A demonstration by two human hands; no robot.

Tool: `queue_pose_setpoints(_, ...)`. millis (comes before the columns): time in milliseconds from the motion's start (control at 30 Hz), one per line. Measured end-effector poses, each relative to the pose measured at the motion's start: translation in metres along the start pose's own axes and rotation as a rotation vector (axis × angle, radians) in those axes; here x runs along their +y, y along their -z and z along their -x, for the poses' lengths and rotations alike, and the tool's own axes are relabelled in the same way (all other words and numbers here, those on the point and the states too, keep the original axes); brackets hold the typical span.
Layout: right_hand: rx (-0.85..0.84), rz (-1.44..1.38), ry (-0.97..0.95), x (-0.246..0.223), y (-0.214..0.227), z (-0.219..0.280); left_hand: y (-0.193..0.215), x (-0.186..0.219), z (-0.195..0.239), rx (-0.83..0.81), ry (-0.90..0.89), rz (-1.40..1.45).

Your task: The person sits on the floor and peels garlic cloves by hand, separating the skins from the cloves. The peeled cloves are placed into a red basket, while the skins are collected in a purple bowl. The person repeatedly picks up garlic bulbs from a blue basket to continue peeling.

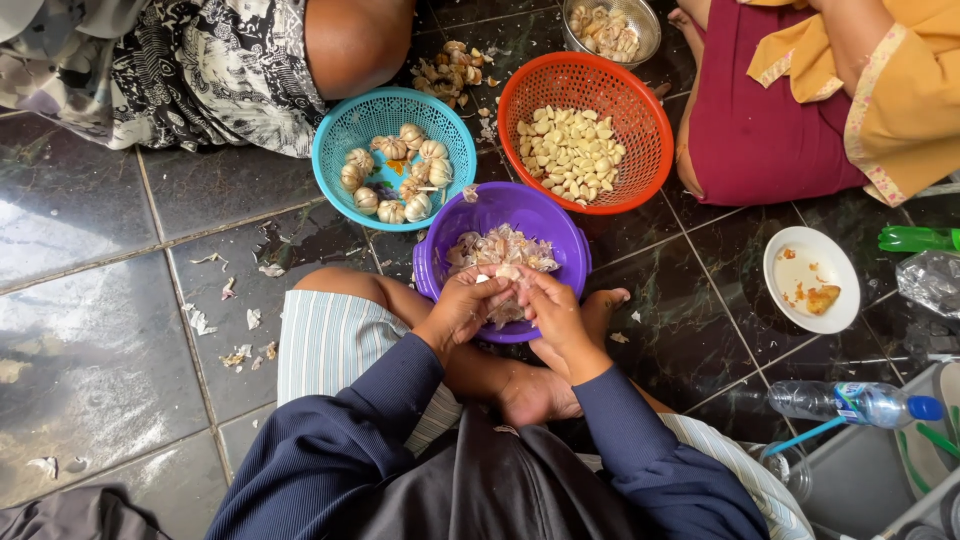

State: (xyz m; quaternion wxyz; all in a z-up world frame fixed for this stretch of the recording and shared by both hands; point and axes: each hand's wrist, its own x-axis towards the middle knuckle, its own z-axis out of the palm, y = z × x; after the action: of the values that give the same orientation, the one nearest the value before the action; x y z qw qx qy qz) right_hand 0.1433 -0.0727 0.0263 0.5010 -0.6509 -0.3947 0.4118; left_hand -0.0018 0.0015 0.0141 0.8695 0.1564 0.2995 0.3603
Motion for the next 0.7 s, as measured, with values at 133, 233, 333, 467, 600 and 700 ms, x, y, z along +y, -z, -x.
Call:
queue_pose_setpoints(133,0.074,0.002,-0.021,0.005,-0.003,-0.001,0.007,-0.004,0.0,-0.052,0.094,-0.01)
queue_pose_setpoints(233,0.048,-0.136,0.069,0.006,-0.013,0.008,0.012,-0.01,-0.008,-0.011,0.102,0.087)
queue_pose_setpoints(333,-0.054,-0.071,0.16,0.012,-0.016,0.01,0.023,-0.018,-0.02,0.042,0.035,0.14)
queue_pose_setpoints(467,-0.051,-0.042,0.242,0.02,-0.018,0.006,0.024,-0.024,-0.021,0.062,0.022,0.166)
queue_pose_setpoints(600,-0.009,0.069,0.256,0.016,-0.019,0.008,0.033,-0.028,-0.024,0.089,0.021,0.154)
queue_pose_setpoints(700,0.048,0.043,0.23,0.023,-0.016,0.003,0.021,-0.022,-0.014,0.08,0.031,0.162)
